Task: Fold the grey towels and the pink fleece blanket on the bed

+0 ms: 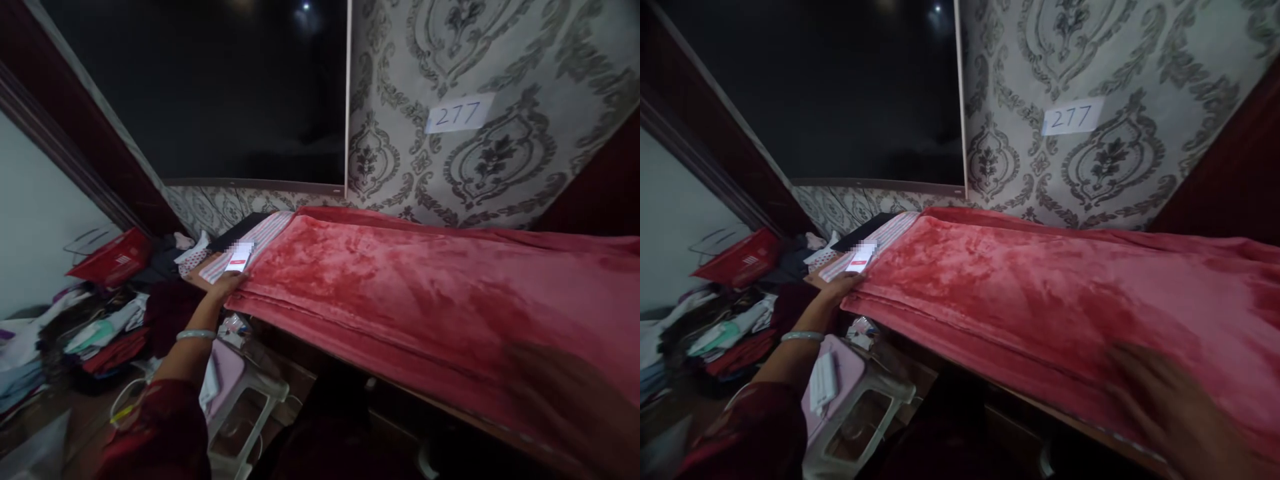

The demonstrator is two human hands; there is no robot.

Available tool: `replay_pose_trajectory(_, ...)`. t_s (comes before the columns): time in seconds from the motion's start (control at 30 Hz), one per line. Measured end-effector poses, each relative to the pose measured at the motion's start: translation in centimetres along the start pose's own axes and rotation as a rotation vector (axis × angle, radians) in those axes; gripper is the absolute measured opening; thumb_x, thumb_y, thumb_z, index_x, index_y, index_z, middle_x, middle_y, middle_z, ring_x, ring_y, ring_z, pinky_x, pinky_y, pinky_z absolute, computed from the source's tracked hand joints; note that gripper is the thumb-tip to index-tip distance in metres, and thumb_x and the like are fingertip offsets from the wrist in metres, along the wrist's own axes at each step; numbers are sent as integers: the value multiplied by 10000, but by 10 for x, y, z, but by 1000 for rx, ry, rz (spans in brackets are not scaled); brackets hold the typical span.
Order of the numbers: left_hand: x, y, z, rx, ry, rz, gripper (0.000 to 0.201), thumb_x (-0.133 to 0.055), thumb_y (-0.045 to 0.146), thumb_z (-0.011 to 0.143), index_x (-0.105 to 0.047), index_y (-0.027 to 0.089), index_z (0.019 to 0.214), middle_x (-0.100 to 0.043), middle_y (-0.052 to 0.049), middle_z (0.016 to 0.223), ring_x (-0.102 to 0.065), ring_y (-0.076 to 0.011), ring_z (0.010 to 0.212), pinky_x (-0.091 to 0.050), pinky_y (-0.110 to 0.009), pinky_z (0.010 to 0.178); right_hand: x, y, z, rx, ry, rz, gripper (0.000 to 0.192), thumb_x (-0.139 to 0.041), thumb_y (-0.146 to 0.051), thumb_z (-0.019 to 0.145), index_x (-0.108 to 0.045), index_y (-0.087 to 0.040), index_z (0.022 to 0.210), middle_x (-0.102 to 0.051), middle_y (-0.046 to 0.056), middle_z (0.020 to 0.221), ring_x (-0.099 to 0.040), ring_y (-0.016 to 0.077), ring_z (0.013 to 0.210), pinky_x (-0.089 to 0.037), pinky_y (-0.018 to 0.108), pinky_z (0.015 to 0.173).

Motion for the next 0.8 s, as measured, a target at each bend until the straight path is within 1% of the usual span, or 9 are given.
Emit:
replay_pose_trajectory(0.1, 4, -4, 4, -25, 29, 30, 219, -767, 334, 605, -613, 178, 624, -611, -10, 593, -578, -163, 565, -475, -247, 522, -23, -36, 16, 202, -67, 38, 402, -450, -414, 895, -647, -364, 1242, -728, 62, 1148, -708, 307, 980, -627, 476, 792)
replay_pose_trajectory(0.17, 4, -8, 6, -35, 34, 45, 207, -741, 336, 621, -606, 179, 621, -576, 8, 564, -545, -144, 530, -446, -235, 496, -24, -45, 21, 234, -54, 45, 373, -418, -376, 918, -694, -320, 1163, -743, 70, 1091, -722, 292, 945, -636, 447, 767)
replay_pose_trajectory(0.27, 1, -14, 8, -37, 28, 67, 217, -690, 371, 665, -573, 190, 644, -504, 40, 512, -489, -124, 454, -423, -234, 463, -22, -40, 22, 174, -47, 78, 361, -416, -400, 928, -742, -304, 1049, -754, 78, 1034, -729, 288, 921, -640, 439, 769)
replay_pose_trajectory(0.33, -1, -16, 10, -36, 24, 93, 218, -673, 378, 675, -552, 197, 668, -476, 51, 495, -471, -121, 426, -418, -235, 451, -22, -33, 21, 98, -96, 110, 345, -454, -453, 921, -747, -318, 1041, -750, 84, 1055, -719, 307, 968, -630, 475, 809)
replay_pose_trajectory(0.43, -3, -14, 14, -42, 13, 136, 230, -668, 372, 668, -574, 199, 788, -506, 52, 527, -496, -135, 428, -428, -244, 448, -20, -29, 26, 37, -177, 137, 339, -469, -497, 926, -750, -325, 1006, -749, 86, 1063, -707, 316, 993, -613, 507, 842)
replay_pose_trajectory(0.53, -3, -8, 19, -57, 2, 163, 359, -676, 385, 658, -603, 201, 957, -555, 43, 589, -553, -158, 495, -467, -257, 492, -15, -40, 50, 23, -231, 140, 406, -404, -506, 961, -753, -300, 937, -752, 99, 1009, -712, 301, 936, -605, 487, 831)
replay_pose_trajectory(0.57, -3, -5, 21, -71, -8, 179, 406, -686, 401, 653, -610, 198, 996, -580, 31, 619, -581, -170, 544, -485, -262, 524, -15, -48, 63, 26, -241, 148, 422, -387, -502, 971, -753, -291, 965, -749, 104, 1025, -707, 300, 952, -596, 485, 849)
replay_pose_trajectory(0.67, -6, 6, 26, -141, -49, 249, 553, -698, 505, 650, -620, 180, 1091, -673, -29, 772, -653, -218, 738, -520, -284, 641, -25, -89, 109, 115, -243, 203, 426, -389, -461, 990, -692, -266, 1217, -701, 103, 1214, -648, 299, 1129, -529, 501, 983)
replay_pose_trajectory(0.8, -13, 20, 33, -199, -74, 377, 607, -597, 584, 749, -608, 153, 1175, -723, -99, 961, -684, -247, 878, -534, -303, 732, -66, -156, 157, 303, -310, 268, 485, -429, -419, 1000, -514, -256, 1449, -533, 102, 1463, -460, 291, 1372, -378, 526, 1137)
Point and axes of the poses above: each hand's wrist, its own z-axis towards the middle knuckle, its own x-axis out of the back of the hand, y = z × x, the point moved 8 cm from there along z, towards the middle knuckle
